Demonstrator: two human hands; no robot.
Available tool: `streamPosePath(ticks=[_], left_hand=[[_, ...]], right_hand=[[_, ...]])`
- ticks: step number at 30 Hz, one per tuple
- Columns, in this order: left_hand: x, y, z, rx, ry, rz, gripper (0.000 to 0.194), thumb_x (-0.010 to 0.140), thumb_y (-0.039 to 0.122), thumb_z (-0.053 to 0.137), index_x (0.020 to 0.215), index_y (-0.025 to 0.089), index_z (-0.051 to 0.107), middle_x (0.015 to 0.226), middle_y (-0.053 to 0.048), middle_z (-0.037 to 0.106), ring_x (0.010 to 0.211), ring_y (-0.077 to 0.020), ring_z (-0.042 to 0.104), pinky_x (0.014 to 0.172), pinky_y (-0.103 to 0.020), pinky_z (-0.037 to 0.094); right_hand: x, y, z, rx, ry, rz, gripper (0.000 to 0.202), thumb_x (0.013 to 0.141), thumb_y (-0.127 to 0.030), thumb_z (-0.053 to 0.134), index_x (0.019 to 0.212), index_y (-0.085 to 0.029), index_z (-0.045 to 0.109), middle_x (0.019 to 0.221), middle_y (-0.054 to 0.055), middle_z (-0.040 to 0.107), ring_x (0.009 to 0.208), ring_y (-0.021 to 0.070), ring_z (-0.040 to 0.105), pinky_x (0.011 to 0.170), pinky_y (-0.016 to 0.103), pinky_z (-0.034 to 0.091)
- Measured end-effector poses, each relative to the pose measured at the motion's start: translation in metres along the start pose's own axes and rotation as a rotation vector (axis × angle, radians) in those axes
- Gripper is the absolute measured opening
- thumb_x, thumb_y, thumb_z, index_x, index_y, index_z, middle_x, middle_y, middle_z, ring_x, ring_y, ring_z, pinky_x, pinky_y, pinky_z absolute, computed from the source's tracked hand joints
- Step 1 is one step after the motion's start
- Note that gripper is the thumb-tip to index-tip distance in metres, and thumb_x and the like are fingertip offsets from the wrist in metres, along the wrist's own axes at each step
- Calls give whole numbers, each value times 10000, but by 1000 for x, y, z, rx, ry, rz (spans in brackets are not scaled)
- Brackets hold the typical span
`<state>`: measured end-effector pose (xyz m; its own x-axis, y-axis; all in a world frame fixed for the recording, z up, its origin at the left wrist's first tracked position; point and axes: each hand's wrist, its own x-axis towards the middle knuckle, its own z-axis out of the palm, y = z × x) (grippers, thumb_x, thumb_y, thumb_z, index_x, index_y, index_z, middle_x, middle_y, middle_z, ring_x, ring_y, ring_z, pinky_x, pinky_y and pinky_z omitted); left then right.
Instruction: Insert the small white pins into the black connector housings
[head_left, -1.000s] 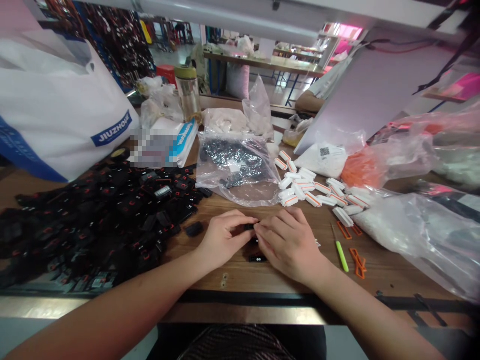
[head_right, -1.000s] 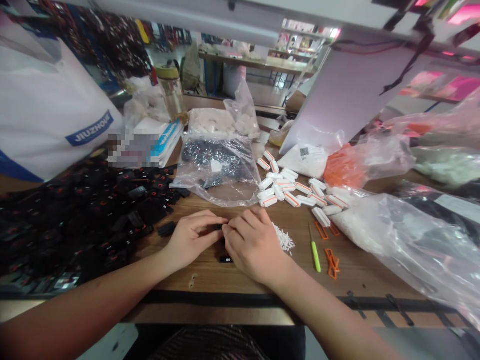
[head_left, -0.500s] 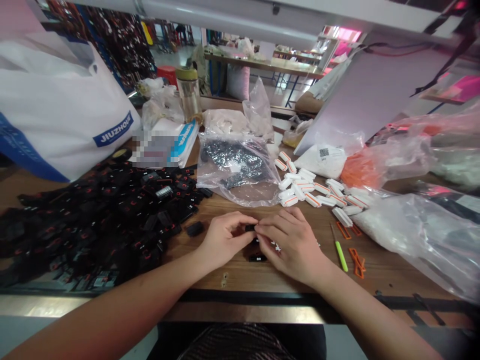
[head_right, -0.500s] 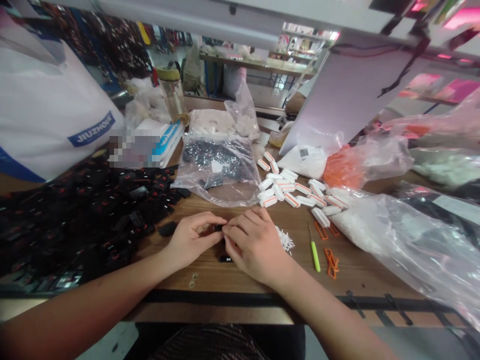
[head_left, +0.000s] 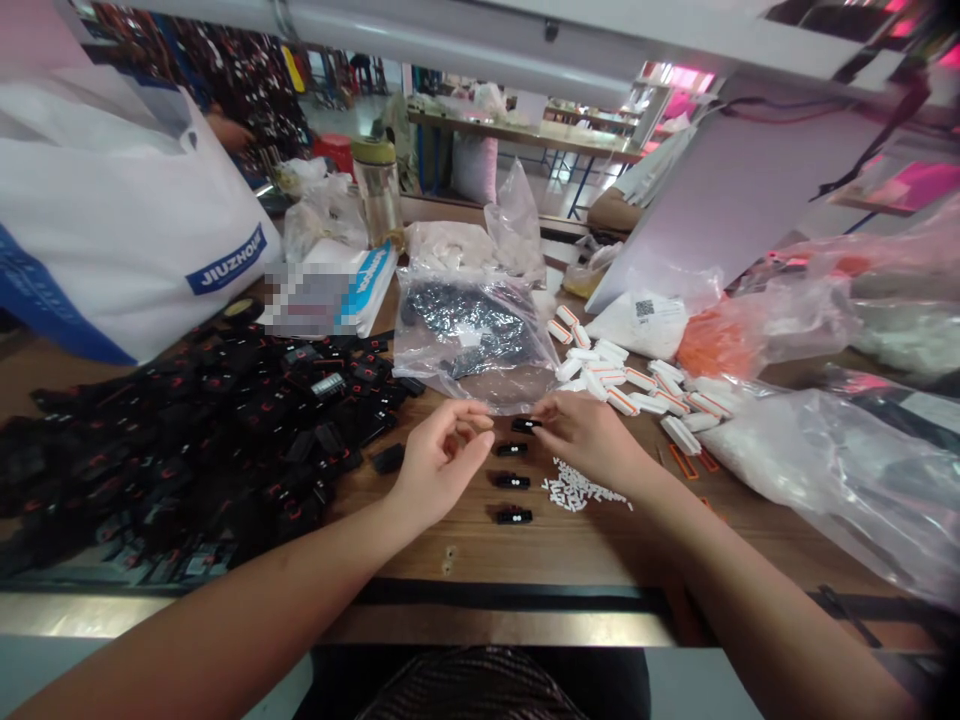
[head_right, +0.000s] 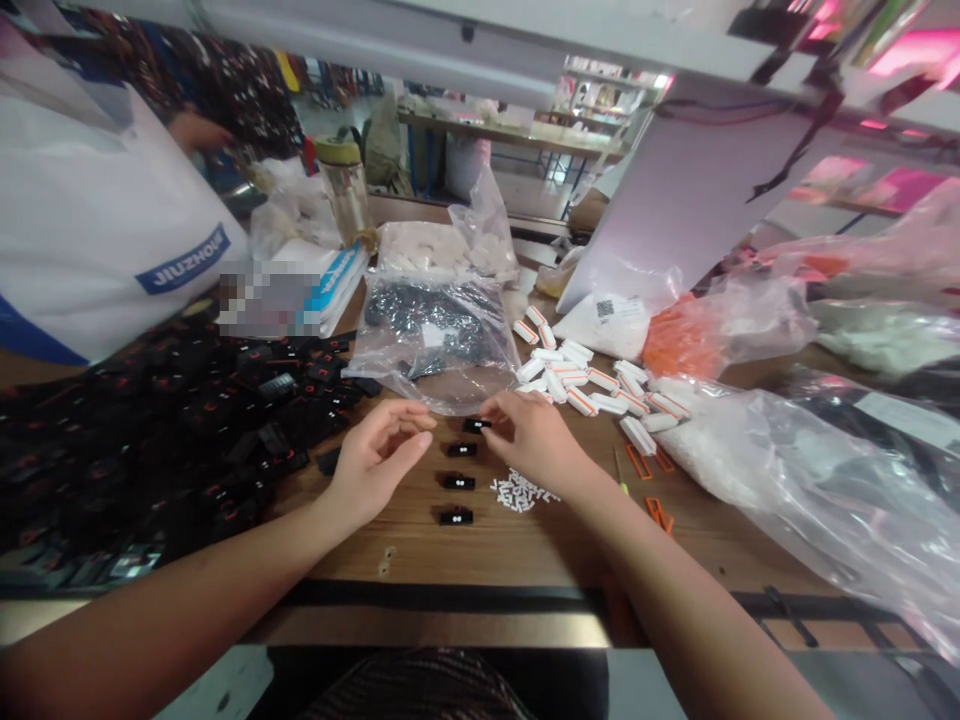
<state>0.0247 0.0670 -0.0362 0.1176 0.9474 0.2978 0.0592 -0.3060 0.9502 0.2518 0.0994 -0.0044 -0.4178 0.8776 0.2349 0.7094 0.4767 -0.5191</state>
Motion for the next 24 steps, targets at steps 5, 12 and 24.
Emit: streamPosePath(ticks=[5,12,24], left_hand=[[0,3,1,15,-9,9,188,890,229,629,1073,189,626,966,-58,695,773,-146,640,651,-251,518],[-1,4,2,-6,-13,24,174,901,230,623,1069,187,633,943,-51,700,741,-132,621,616,-228,494],[-1,4,1,35,-20,67,116,902,217,614,997,170,659,924,-45,688,748,-131,614,581,-213,469]], right_hand=[[3,4,3,-54,-127,-42,183,843,-171,609,981,-211,722,883,30,735,835,190,664,783,369,518],[38,1,-6,-290,-104,-16,291,920,-127,496,1075,-200,731,1090,73,743,955,201,693,829,346,530],[94,6,20,-552,-80,135,278,881,-38,472,1021,-82,708,970,195,721,853,253,676,754,359,492]])
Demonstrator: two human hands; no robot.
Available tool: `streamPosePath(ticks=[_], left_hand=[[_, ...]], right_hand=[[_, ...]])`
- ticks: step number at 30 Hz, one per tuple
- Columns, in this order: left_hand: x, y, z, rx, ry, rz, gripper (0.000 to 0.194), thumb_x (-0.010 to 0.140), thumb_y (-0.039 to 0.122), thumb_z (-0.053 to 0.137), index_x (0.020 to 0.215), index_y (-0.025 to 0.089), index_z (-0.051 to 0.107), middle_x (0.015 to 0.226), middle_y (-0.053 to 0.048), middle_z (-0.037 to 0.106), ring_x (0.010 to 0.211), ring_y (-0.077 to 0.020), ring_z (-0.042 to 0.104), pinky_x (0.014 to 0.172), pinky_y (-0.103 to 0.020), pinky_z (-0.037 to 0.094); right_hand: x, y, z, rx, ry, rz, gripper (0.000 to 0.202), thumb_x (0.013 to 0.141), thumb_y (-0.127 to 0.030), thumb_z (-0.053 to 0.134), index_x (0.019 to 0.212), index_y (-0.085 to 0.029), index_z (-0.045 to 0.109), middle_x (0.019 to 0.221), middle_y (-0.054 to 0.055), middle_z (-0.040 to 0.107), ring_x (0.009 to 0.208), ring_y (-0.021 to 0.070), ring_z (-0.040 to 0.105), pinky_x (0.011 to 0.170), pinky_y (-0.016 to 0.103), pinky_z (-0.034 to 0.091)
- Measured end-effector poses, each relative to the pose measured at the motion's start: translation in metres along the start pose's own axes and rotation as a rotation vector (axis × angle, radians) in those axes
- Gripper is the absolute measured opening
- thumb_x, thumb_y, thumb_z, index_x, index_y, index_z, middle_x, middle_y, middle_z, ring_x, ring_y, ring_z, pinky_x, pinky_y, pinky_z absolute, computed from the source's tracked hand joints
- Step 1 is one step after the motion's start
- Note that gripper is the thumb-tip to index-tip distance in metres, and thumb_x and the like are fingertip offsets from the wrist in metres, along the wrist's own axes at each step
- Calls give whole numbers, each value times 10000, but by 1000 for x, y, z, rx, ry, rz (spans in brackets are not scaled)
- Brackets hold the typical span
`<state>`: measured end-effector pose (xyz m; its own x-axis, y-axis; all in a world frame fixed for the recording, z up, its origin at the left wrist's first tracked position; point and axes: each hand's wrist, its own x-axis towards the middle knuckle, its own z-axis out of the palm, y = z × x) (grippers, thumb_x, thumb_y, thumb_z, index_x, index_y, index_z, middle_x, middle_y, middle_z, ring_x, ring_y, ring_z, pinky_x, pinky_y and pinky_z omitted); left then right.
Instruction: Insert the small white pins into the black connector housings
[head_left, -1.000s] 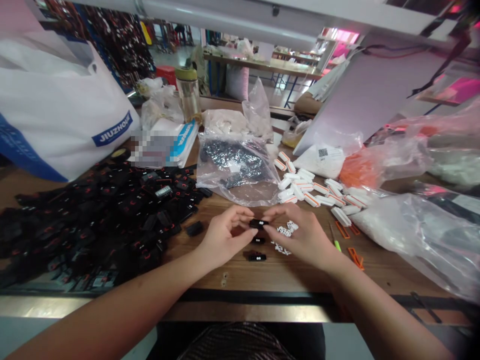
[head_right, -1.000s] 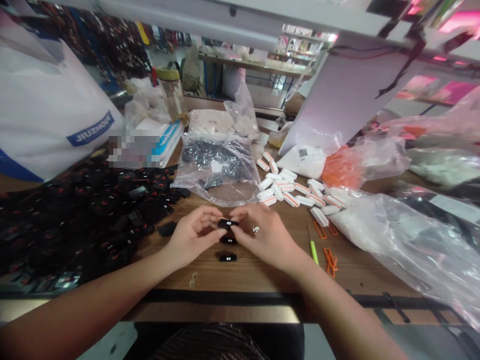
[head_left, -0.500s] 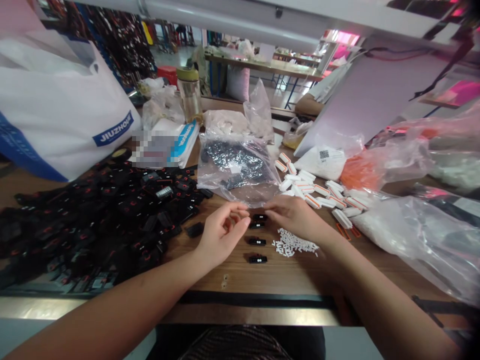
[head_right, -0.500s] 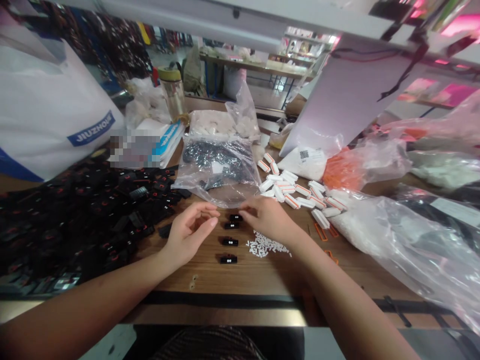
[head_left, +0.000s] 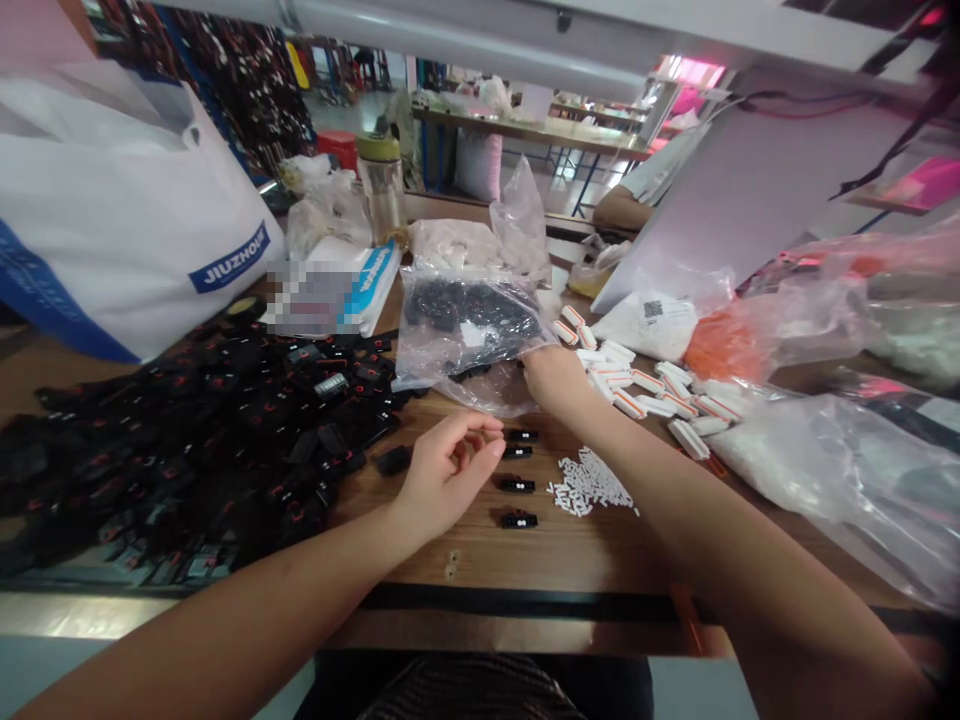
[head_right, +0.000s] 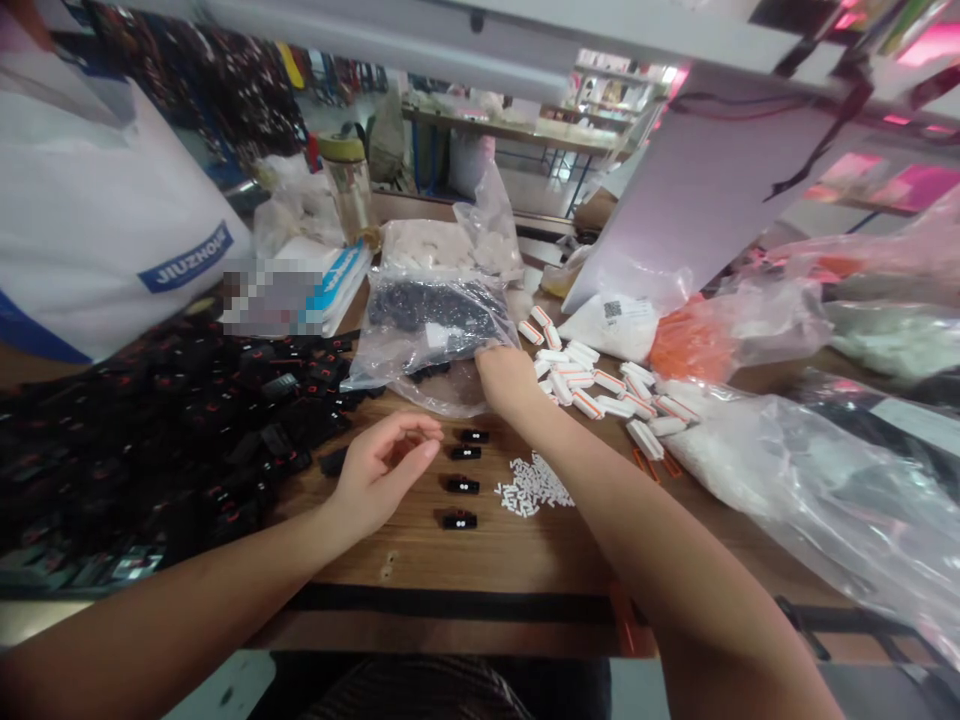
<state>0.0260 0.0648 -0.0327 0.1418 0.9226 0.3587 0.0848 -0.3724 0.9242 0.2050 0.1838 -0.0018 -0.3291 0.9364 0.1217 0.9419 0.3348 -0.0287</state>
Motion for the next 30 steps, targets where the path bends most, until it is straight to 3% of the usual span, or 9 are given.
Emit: streamPosePath(ticks=[4,6,8,12,18,21,25,28,30], left_hand=[[0,-2,1,27,25,15,103,900,184,610,991,179,658,945,-42,681,753,-121,615,593,-210,476],[-1,-2,2,-3,27,9,184,872,182,650,1056,186,641,1026,-59,667,760,-120,623,573,-204,483],[-3,-1,3,-63,-20,3,340,832,182,700,1159,201,608,1108,-79,651,778,-128,639,547,-197,494],[-7,3,3,-98,-142,88,435,815,152,718,1229,225,607,1100,-78,667,809,-146,664,549,-199,527],[-4,4,0,8,-132,311,317,851,121,717,1151,221,700,945,-46,708,838,-150,657,736,-286,562],[-2,2,-1,20,-136,258,277,885,132,684,1140,236,712,936,-40,695,830,-147,659,688,-266,560],[-3,1,-1,40,-127,132,217,900,175,667,1102,237,719,948,-38,660,797,-146,654,605,-243,548],[-3,1,0,57,-105,89,194,887,172,674,1066,233,715,982,-40,655,811,-144,648,606,-235,546],[-3,-1,0,65,-99,79,185,882,171,674,1053,230,710,997,-45,658,849,-154,649,631,-241,555]], right_hand=[[-44,-10,-27,126,78,-41,178,894,-193,584,1024,-152,698,1015,107,693,758,175,645,720,324,508],[-72,-16,-40,556,185,-90,147,853,-264,678,963,-175,719,1029,82,673,685,126,610,667,294,510],[-98,-21,-46,897,166,-35,148,829,-315,723,930,-207,729,874,37,674,623,112,574,574,272,478],[-128,-28,-37,1311,-28,82,144,837,-324,723,909,-201,704,789,22,703,675,124,619,612,272,504],[-136,-34,-14,1508,-89,162,197,827,-351,743,955,-210,692,601,-45,632,456,67,517,432,205,404],[-139,-22,-17,1442,-88,151,248,825,-363,742,1039,-239,720,753,-2,720,575,103,612,518,238,482],[-144,30,-28,940,59,183,180,878,-367,654,910,-228,765,826,20,740,712,154,643,646,289,499],[-150,72,-27,532,-19,265,210,854,-314,620,745,-198,756,669,9,695,628,166,611,592,292,448],[-155,90,-22,464,-113,298,202,831,-307,615,754,-198,766,690,10,719,638,178,632,598,291,452]])
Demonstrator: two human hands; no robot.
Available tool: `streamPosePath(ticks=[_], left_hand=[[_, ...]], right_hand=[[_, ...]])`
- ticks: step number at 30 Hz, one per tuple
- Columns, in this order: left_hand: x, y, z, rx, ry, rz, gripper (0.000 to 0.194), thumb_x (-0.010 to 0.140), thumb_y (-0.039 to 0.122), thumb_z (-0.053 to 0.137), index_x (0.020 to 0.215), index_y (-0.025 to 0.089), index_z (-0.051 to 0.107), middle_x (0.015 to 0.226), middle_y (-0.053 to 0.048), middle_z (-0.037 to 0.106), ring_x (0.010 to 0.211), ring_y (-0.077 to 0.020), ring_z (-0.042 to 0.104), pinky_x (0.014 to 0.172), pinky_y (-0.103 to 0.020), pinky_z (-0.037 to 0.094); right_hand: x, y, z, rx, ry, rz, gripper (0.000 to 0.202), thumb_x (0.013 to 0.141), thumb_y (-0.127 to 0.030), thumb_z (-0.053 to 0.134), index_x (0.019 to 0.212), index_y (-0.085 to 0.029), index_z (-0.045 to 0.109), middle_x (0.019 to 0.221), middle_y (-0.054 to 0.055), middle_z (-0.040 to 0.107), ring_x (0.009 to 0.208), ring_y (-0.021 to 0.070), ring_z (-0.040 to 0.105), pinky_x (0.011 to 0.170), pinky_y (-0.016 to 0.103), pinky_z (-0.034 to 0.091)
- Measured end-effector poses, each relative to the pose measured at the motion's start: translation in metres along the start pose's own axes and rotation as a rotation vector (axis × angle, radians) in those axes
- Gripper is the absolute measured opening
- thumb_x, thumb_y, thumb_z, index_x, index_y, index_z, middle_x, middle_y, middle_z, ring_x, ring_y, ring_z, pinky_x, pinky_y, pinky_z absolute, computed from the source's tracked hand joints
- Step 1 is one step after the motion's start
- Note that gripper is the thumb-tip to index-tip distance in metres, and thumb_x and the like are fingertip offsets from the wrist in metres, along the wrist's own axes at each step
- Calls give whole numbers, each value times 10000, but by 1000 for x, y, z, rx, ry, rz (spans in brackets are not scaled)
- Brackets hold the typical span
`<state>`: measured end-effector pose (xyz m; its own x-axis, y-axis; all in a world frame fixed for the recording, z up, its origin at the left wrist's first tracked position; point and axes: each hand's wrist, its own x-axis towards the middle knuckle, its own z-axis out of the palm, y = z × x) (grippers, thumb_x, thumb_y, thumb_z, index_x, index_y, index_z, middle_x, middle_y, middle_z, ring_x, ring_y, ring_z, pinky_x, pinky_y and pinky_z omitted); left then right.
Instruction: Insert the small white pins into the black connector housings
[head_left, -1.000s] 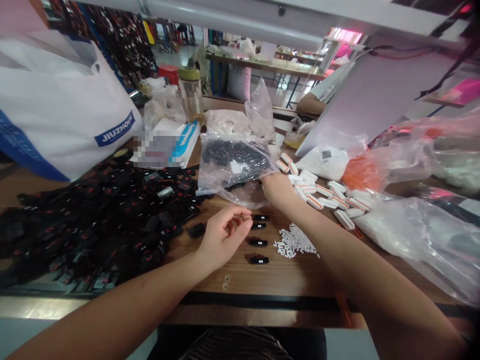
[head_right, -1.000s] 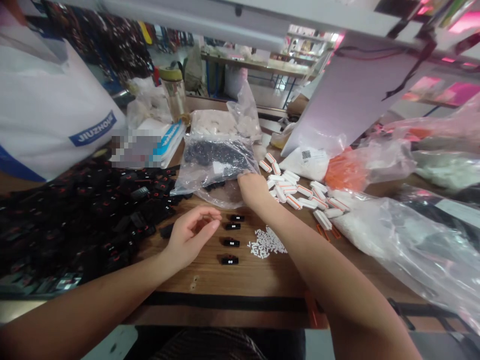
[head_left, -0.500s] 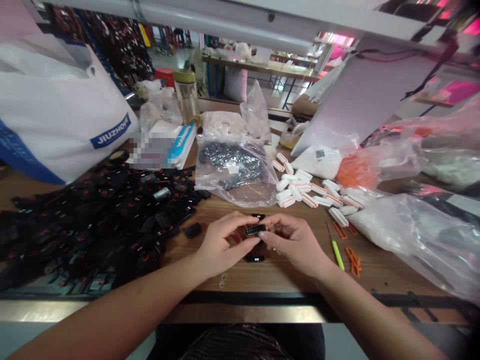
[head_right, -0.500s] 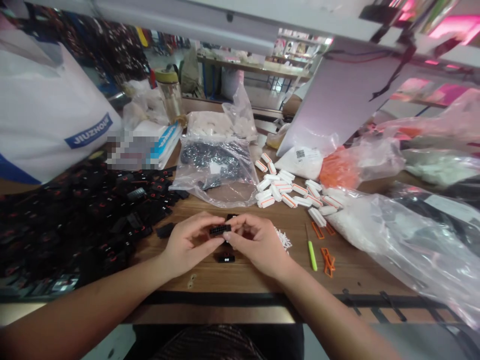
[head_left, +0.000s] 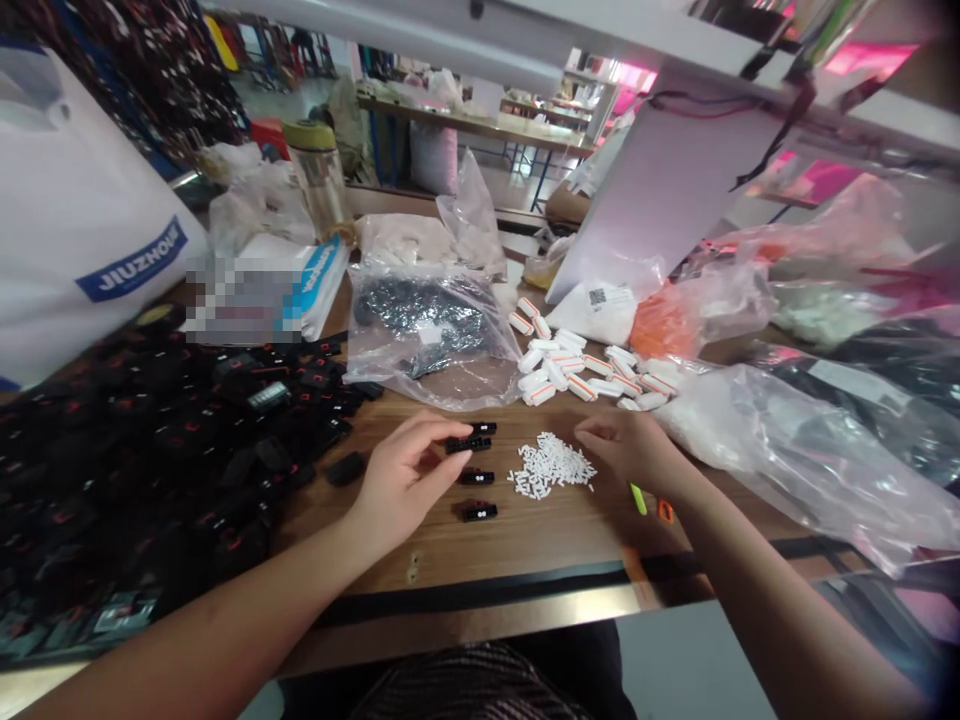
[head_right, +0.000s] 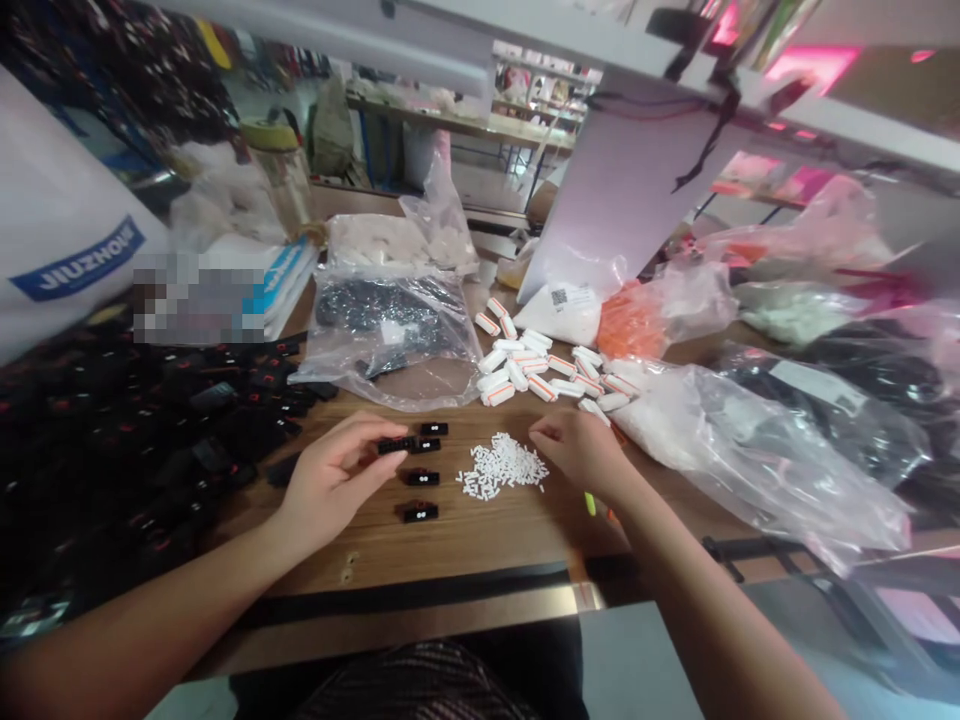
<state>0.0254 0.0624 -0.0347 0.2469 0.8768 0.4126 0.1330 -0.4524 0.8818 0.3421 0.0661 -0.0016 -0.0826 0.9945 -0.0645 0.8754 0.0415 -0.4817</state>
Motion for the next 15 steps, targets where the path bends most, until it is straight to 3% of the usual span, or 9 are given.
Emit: streamPosePath(ticks=[4,11,15], left_hand=[[0,-6,1,-70,-7,-69,189,892,201,664,1073,237,701,1056,-50,643,827,-152,668,631,-261,596],[4,-1,2,-169,13,-214,190,883,257,669,1057,190,703,1044,-65,702,805,-166,711,611,-260,642],[5,1,0,-166,39,-244,212,873,254,671,1070,177,696,1006,-63,729,776,-160,719,602,-243,640]], right_hand=[[-4,16,3,32,-113,28,221,831,-340,611,805,-203,783,798,21,763,729,202,681,659,292,491],[-8,19,1,59,-132,-21,218,839,-345,628,887,-212,793,881,46,756,797,208,683,745,318,513],[-12,13,1,37,-132,-64,192,852,-323,612,858,-211,768,859,44,733,760,194,667,691,315,491]])
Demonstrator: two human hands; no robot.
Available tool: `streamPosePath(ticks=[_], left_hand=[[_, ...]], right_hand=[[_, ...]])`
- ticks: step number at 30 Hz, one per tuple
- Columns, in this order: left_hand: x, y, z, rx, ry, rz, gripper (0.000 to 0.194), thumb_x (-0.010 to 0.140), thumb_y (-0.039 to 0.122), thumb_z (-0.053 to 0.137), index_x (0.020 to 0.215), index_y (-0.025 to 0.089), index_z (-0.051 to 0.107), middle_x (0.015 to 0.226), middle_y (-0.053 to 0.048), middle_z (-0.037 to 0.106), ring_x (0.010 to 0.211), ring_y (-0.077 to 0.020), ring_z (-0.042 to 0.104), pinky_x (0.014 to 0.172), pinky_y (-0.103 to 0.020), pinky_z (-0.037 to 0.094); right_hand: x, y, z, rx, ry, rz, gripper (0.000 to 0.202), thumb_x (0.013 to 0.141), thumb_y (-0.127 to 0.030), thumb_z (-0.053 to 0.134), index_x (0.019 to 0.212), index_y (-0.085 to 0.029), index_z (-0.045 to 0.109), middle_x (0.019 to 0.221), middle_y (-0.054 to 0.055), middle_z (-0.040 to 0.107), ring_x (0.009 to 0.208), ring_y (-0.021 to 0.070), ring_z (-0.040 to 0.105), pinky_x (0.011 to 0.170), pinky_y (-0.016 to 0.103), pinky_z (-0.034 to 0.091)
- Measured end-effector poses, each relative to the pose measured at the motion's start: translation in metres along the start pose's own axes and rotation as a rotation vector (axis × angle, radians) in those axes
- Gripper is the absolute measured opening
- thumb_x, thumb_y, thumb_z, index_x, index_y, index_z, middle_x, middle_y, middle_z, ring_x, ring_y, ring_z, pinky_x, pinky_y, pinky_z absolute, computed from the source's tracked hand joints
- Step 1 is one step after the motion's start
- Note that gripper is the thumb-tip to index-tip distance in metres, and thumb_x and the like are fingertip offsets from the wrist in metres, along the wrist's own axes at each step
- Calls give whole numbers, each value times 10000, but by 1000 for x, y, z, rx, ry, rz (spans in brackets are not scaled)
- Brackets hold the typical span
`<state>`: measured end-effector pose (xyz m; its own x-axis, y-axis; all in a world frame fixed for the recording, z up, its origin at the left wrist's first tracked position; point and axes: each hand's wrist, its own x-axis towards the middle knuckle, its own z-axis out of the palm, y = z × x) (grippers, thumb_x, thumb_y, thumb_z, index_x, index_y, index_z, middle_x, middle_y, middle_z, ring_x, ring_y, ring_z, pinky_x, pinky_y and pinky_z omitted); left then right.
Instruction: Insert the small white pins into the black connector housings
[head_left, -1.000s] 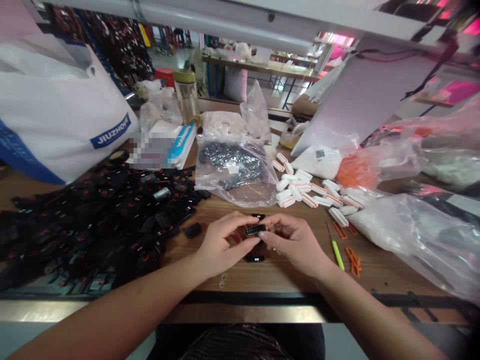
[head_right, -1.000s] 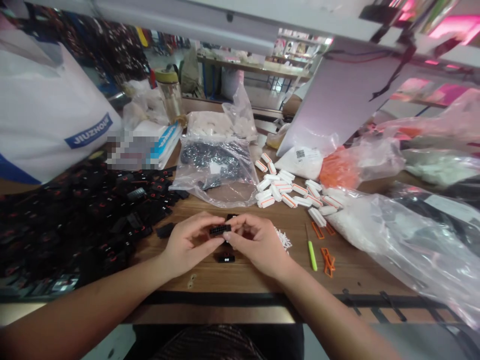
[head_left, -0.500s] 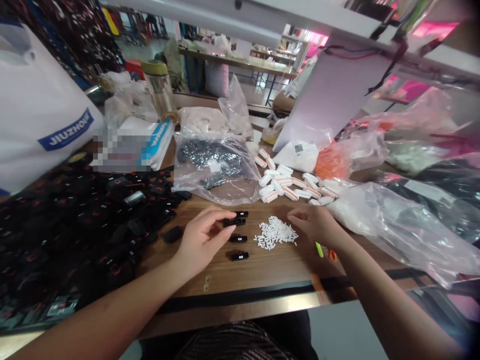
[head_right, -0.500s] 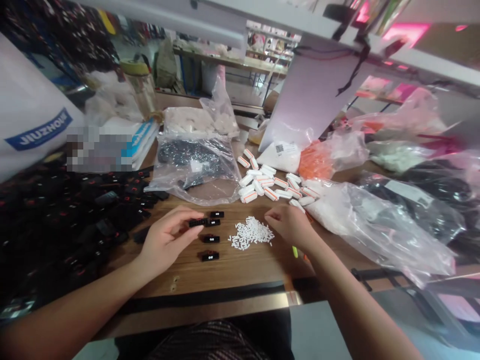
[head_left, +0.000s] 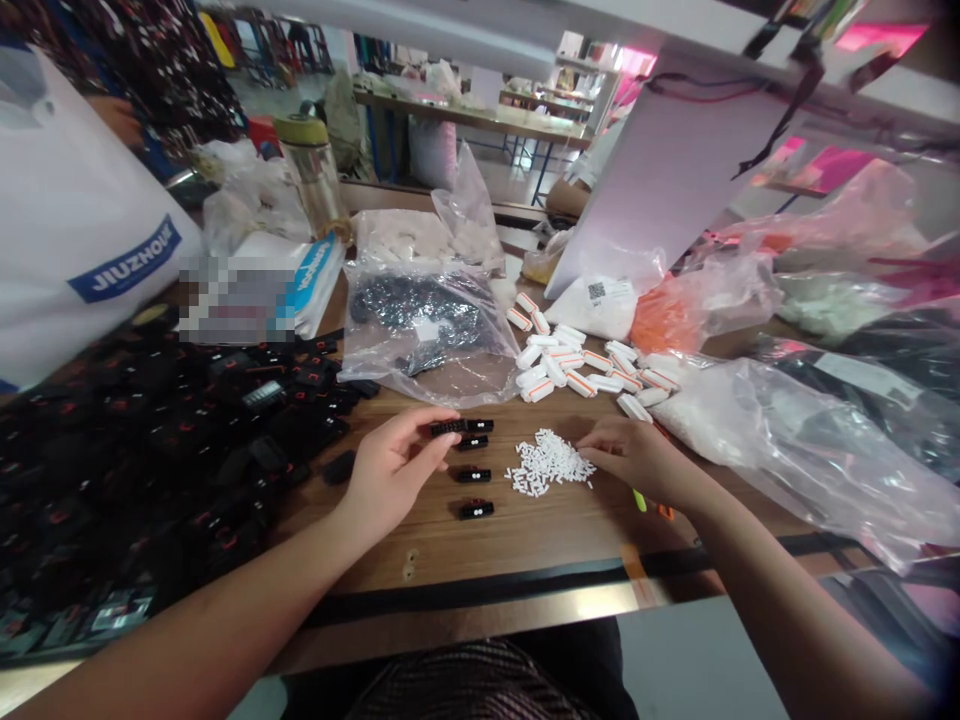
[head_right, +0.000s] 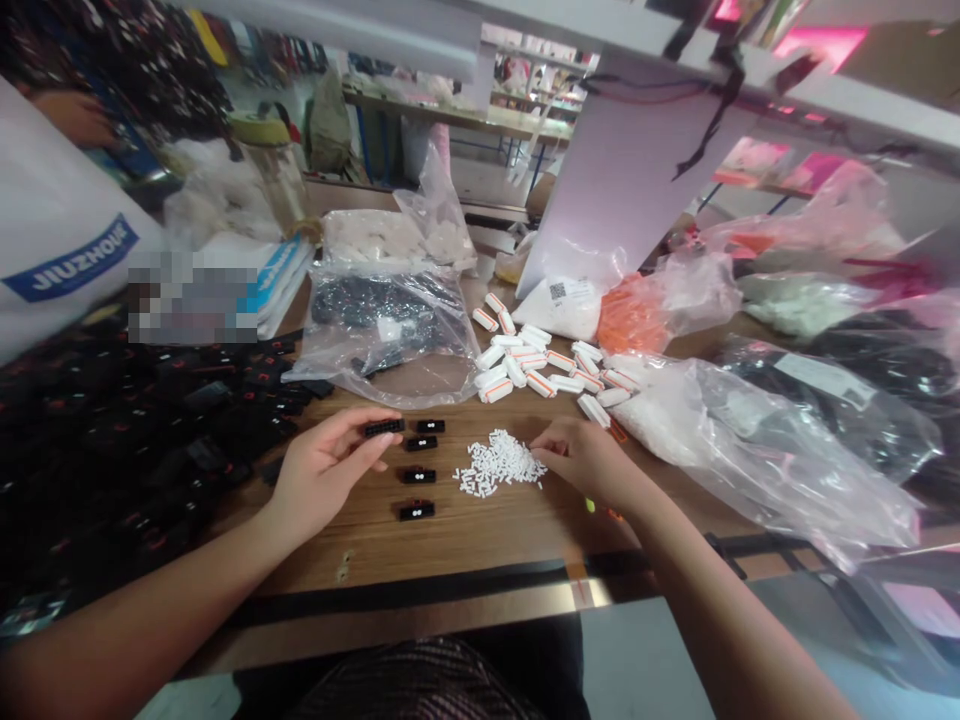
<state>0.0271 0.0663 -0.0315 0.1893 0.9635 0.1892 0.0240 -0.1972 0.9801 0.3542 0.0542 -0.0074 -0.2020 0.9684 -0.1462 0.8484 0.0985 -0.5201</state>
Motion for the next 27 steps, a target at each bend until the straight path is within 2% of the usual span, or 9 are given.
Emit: streamPosePath(ticks=[4,7,10,14,18,21,24,27], left_hand=[[0,-1,-1,14,3,15,210,871,258,678,1065,182,702,1008,-62,732,769,-161,723,581,-231,634],[-1,-4,-1,30,5,24,220,872,273,688,1070,179,702,984,-65,736,768,-172,730,583,-239,631],[-2,-6,-3,73,-7,37,230,880,289,688,1085,185,701,961,-67,744,789,-189,733,600,-254,624],[-2,-7,-4,155,-13,72,213,887,285,681,1079,196,709,998,-73,750,806,-183,718,618,-250,598],[-2,-5,-4,200,-5,97,201,886,275,681,1071,203,713,1007,-65,752,741,-152,692,614,-240,566],[-2,-4,-4,200,-9,105,196,885,267,678,1066,199,714,1023,-69,749,778,-163,696,633,-250,571],[-3,-5,-3,175,-23,90,198,886,259,675,1074,206,711,1022,-67,740,802,-169,696,619,-248,581],[-3,-7,-1,139,-35,107,197,877,242,686,1070,214,714,1030,-66,717,745,-148,682,574,-233,579]], right_hand=[[-3,0,1,-106,31,83,225,842,-357,618,697,-205,697,664,26,684,592,173,598,547,301,414],[-4,3,-3,-137,59,116,292,845,-386,611,613,-213,654,576,15,650,534,163,560,508,300,381],[-5,5,-9,-88,81,82,234,857,-365,605,711,-221,719,669,20,704,609,177,618,572,307,443],[-2,7,-11,12,27,-112,200,879,-314,604,914,-226,781,901,43,741,820,198,671,744,329,507],[2,8,-7,-51,4,-186,212,898,-287,588,914,-222,789,880,49,718,810,190,656,759,344,507],[3,11,-6,-105,1,-171,208,894,-265,577,856,-215,775,864,48,714,799,190,648,753,347,500],[3,12,-5,-112,7,-76,154,854,-250,597,796,-201,731,797,39,707,729,187,642,688,336,491],[2,-1,-3,-11,30,9,126,845,-270,605,779,-199,685,735,28,692,654,178,627,608,317,475]])
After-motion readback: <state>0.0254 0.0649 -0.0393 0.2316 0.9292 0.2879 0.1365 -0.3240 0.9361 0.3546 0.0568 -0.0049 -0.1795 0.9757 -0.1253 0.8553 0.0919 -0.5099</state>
